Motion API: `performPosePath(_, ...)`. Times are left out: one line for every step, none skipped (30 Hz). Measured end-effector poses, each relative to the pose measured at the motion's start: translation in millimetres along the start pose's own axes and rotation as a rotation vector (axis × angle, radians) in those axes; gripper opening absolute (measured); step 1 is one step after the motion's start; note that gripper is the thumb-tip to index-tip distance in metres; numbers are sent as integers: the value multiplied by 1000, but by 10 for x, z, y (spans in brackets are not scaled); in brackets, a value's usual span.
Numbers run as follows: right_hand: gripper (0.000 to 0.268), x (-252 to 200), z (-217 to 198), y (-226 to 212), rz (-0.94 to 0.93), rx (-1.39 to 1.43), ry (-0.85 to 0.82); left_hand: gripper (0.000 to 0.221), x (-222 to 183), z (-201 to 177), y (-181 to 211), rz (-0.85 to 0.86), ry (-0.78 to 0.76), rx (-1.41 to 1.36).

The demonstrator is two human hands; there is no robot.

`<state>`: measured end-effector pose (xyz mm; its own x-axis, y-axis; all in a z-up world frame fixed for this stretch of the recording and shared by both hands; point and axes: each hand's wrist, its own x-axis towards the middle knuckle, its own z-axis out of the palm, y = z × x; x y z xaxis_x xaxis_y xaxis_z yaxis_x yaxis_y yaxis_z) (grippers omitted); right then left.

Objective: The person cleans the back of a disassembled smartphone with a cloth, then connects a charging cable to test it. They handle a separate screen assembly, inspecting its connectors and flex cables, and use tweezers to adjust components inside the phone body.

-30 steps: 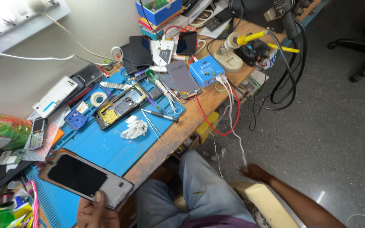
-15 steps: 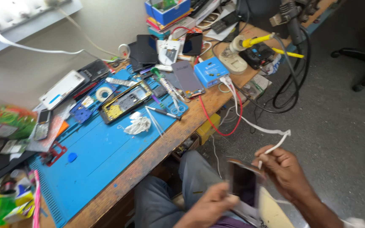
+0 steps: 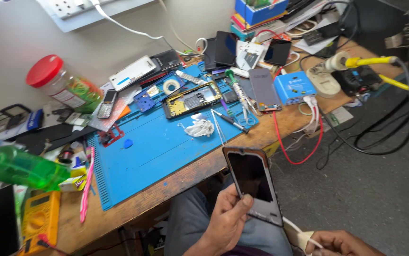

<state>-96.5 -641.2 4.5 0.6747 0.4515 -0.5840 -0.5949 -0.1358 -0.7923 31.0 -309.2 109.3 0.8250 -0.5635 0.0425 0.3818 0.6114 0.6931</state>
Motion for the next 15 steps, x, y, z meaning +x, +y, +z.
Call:
performPosePath(32,1,-41,66,-77,-60,75,18,-47,-33,-60,23,-6,-12)
performPosePath(37,-13,-33,128,-154,-114,152,19,-95,-71,-114,38,-12,-24)
performPosePath(44,-49,-12,164,-229,-170,229,20,-121,-107,-150,39,6,-16)
performPosePath(40,-89,-11,155,-427,-429,278,22,-134,-135,-155,39,22,-6)
performPosePath(37,-130,-40,105,-618,-693,322,24,-134,-146,-138,39,38,5)
performPosePath(34,-173,-39,66,-802,-959,356,24,-141,-144,-97,51,65,-16)
performPosePath(37,-201,32,70,-430,-743,350,25,-146,-138,-31,62,93,-36)
performPosePath(41,-153,45,54,-228,-585,343,26,-122,-131,55,85,119,-52)
performPosePath(44,-69,125,103,-135,-429,328,25,-103,-117,126,110,124,-46)
performPosePath(48,-1,207,200,-106,-258,313,24,-97,-109,180,138,135,-42)
performPosePath(52,75,330,345,-150,-68,306,23,-97,-114,230,165,147,-38)
performPosePath(56,137,411,484,-202,113,304,24,-90,-140,289,201,171,-46)
performPosePath(60,208,444,598,-352,296,307,26,-87,-180,350,237,196,-56)
performPosePath(64,284,434,672,-544,490,282,28,-67,-220,392,279,220,-65)
performPosePath(77,307,401,719,-868,769,135,28,-64,-250,408,268,260,-62)
